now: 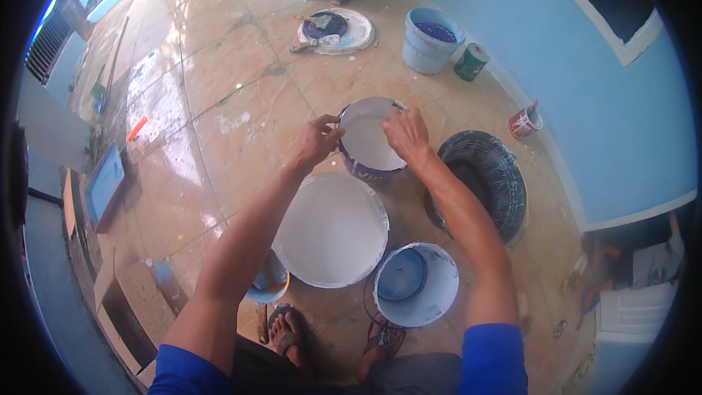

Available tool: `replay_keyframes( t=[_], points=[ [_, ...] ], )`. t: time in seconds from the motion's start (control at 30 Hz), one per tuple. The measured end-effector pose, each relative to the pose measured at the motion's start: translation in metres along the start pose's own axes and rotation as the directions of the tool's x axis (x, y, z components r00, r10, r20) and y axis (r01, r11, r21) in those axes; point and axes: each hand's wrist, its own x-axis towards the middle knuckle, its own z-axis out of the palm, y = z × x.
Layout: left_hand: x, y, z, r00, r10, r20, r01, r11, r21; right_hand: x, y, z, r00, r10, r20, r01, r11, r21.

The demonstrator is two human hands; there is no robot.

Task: The person mixes white paint in a bucket using a plastic spoon, then transfers some into a larger bucket. They stir a dark liquid in a separate bucket with a stick and continue mixing the white paint. The person remains seated on the floor throughout the process.

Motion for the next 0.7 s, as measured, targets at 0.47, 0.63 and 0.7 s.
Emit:
replay_keyframes(
  t=[0.47, 0.63, 0.7],
  points=[
    [0.000, -0.004, 0.001, 1.000, 0.005, -0.024, -0.006, 1.000, -0.007, 0.002, -0.006, -0.047, 0.907, -0.001, 0.422, -0.147, 0.936, 0.320],
    [0.000, 0.001, 0.003, 1.000, 0.004, -0.017, -0.004, 1.000, -0.025, -0.003, -0.014, -0.004, 0.960, 0.096, 0.263, -0.178, 0.934, 0.309],
    [0.000, 0.001, 0.003, 1.000, 0.007, -0.018, -0.007, 1.000, -0.022, -0.001, -0.014, 0.009, 0.975, 0.110, 0.194, -0.156, 0.957, 0.244]
  ],
)
